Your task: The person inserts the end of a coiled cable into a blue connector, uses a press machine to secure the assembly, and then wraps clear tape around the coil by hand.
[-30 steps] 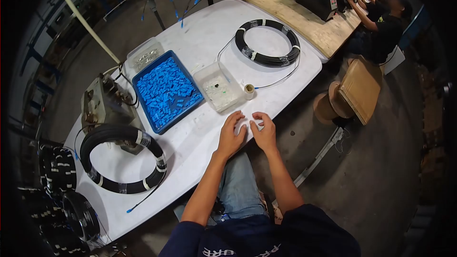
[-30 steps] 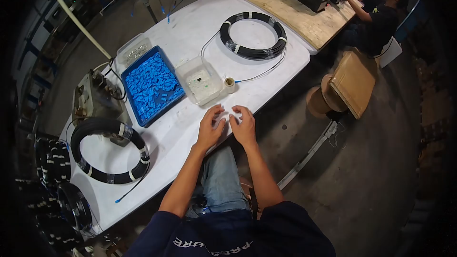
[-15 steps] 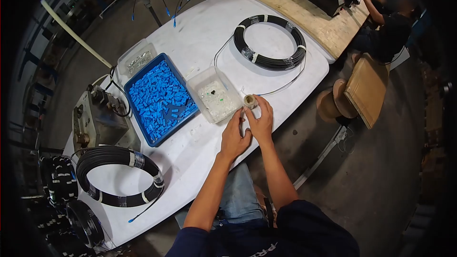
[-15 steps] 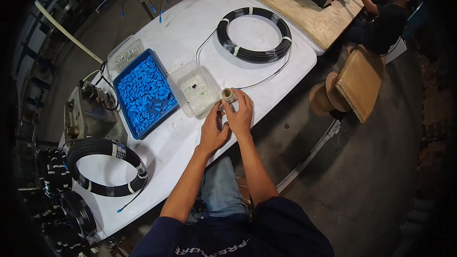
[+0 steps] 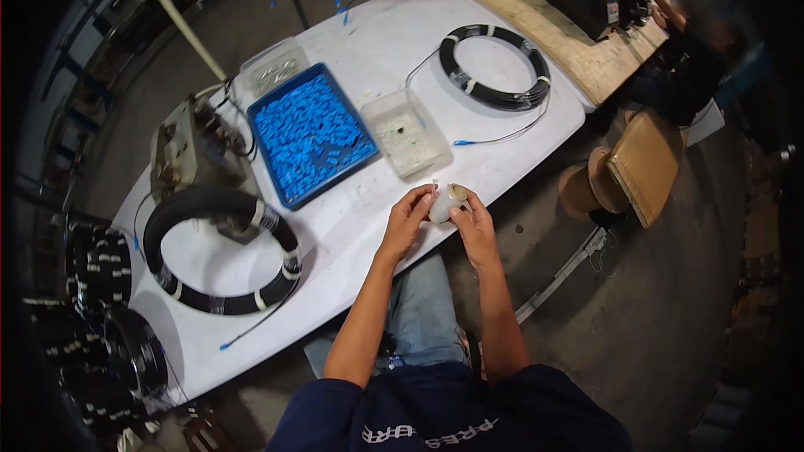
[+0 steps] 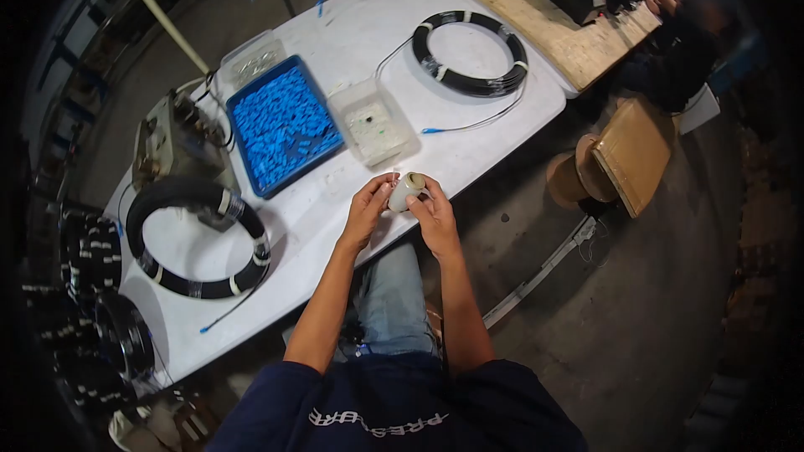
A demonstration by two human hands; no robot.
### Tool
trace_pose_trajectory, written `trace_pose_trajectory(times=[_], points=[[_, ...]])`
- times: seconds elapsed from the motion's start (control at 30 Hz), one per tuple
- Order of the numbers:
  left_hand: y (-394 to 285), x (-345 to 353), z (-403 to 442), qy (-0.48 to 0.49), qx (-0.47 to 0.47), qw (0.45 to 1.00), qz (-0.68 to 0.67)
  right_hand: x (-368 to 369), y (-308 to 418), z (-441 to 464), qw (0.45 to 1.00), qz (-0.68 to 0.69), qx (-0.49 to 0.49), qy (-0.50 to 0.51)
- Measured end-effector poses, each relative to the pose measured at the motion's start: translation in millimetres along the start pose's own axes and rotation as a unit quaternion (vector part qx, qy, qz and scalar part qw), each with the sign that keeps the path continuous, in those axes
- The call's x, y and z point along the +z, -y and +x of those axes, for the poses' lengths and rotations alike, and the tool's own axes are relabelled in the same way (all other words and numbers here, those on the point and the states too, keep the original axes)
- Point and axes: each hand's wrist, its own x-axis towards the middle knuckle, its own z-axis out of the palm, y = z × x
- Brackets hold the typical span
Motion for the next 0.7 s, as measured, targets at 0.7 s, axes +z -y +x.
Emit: trace_pose_trajectory(times=[0.7], points=[[-15.9,-76.9,-243.7,-0.262,0.109,0.933,-0.222,153.0,-28.6,-112.4,0.933,0.076,0.298,0.188]])
